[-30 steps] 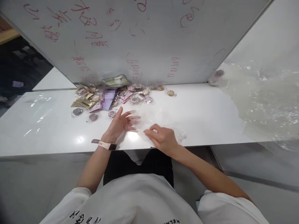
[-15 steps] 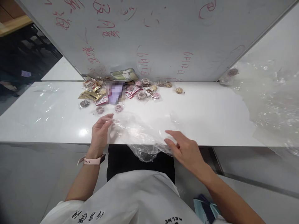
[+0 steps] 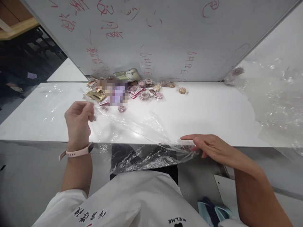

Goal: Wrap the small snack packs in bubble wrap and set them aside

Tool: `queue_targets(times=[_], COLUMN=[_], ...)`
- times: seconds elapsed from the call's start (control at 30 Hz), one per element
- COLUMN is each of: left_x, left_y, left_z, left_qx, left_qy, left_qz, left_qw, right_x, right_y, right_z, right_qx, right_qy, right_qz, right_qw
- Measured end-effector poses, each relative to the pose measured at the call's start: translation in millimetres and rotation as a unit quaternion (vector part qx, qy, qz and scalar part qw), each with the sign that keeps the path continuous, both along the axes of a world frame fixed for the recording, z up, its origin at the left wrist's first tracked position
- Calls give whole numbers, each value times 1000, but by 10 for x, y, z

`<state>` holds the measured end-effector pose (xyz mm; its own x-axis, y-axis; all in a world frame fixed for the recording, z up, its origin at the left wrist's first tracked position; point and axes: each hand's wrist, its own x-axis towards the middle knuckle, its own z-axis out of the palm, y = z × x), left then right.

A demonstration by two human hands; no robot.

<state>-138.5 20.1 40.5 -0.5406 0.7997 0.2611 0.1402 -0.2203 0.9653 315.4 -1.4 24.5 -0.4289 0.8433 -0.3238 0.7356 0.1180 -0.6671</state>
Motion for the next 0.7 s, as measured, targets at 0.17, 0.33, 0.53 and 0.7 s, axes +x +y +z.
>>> queue_targets(times=[0.17,0.33,0.53,0.7], left_x=[-40,-73,-43,-22], left_y=[77,-54,-214,-191], left_z=[-247,-220,38,8], left_qx=[-80,-83,-175,-190], left_qy=[170,230,69,-7], left_qz=[30,76,-36,-58], left_qw=[982,967,982,980], right_x=[-280,-794,-1312,-1521], right_y=[308,626,955,999], right_z=[-168,-111,-9,-280], right_qx=[239,369,122,29], right_qy=[-174,-243,-166,-73], right_qz=[-112,-39,101,140], right_qw=[949,896,973,987])
